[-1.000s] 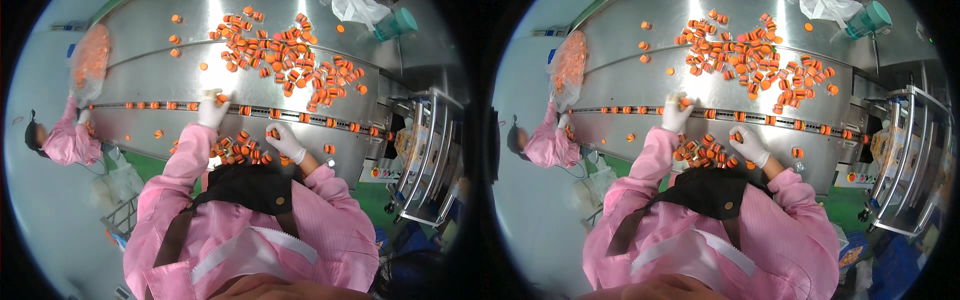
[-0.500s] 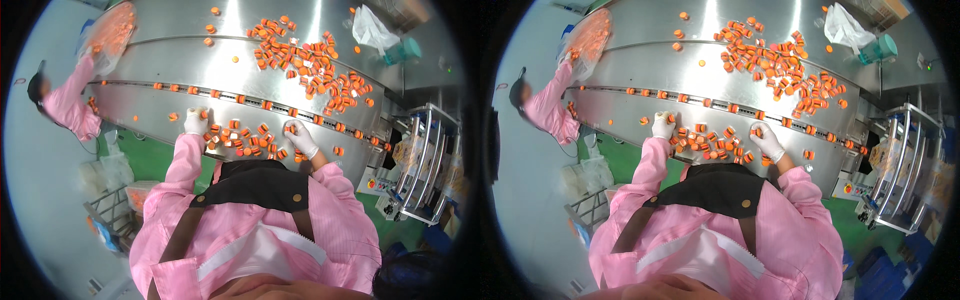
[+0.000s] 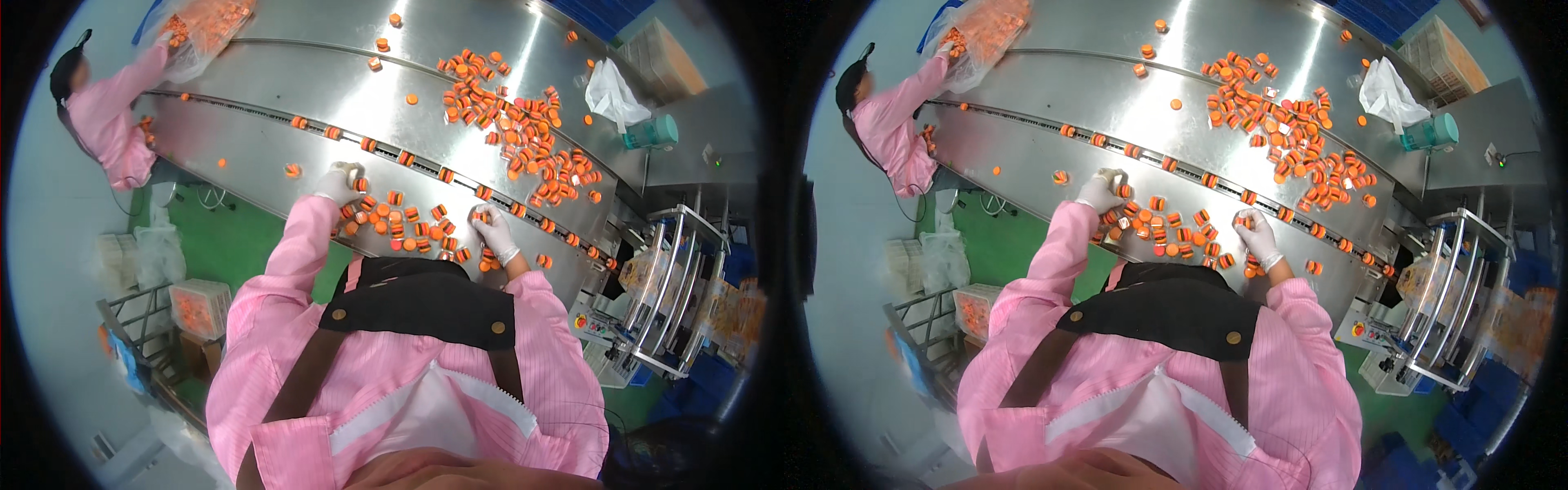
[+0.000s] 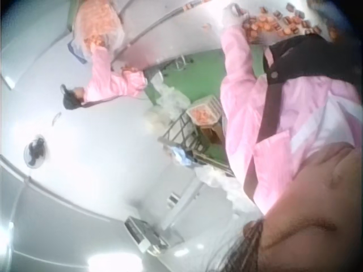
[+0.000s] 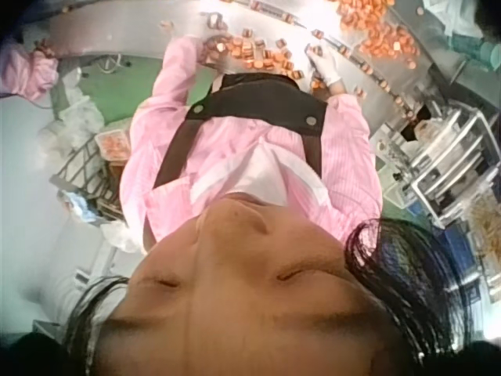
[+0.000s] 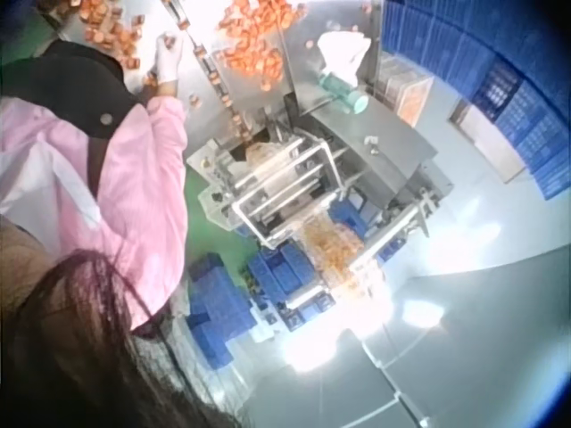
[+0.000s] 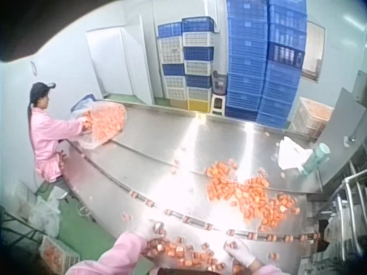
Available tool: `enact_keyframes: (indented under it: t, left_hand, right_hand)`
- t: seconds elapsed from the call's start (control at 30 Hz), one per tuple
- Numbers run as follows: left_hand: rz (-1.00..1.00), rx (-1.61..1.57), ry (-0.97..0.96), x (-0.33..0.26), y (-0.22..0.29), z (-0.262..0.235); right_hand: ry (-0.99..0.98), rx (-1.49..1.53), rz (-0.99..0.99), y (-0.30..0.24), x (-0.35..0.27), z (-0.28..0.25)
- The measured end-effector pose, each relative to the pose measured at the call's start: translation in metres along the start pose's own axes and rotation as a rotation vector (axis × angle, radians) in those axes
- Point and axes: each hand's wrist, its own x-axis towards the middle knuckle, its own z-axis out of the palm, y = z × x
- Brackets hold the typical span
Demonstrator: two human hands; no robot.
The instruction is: The person assembles small, round, orange and black striped candy pieces by hand on a stainless steel table. They pick up individual pieces, pair them together, and place them onto a moving conveyor belt. Another worker in a pink uniform is visible in the background performing a similar task.
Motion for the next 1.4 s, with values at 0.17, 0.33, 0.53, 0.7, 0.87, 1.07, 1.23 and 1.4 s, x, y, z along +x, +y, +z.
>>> enact_keyframes:
  t: [0.17,0.33,0.53,0.7,0.87,1.07,1.23,1.4]
  left_hand:
    - [-0.098,-0.388,0.020,0.014,-0.040,-0.006]
    - [-0.303,-0.225,-0.200,0.022,-0.008,-0.018]
    - [-0.174,0.006,-0.126,0.017,0.015,0.022]
    - [0.184,0.046,0.110,0.027,-0.023,0.050]
    - [-0.183,-0.728,0.087,0.062,-0.053,0.004]
    - [-0.278,-0.773,0.038,0.103,-0.072,-0.040]
    - [-0.288,-0.504,-0.047,0.111,-0.015,-0.019]
    - [-0.290,-0.929,0.088,0.124,-0.035,-0.006]
  right_hand:
    - [0.032,0.016,-0.025,0.005,-0.001,0.001]
    - [0.033,-0.006,-0.005,0.005,-0.001,0.000]
    - [0.043,0.046,0.018,-0.006,-0.005,0.005]
    - [0.073,0.060,-0.012,0.003,-0.003,0.007]
    - [0.104,0.027,-0.024,-0.003,-0.008,0.011]
    - [0.097,0.063,-0.036,-0.006,-0.009,0.013]
    - [0.137,0.063,-0.023,-0.004,-0.009,0.012]
    - [0.163,0.016,-0.009,-0.008,-0.009,0.014]
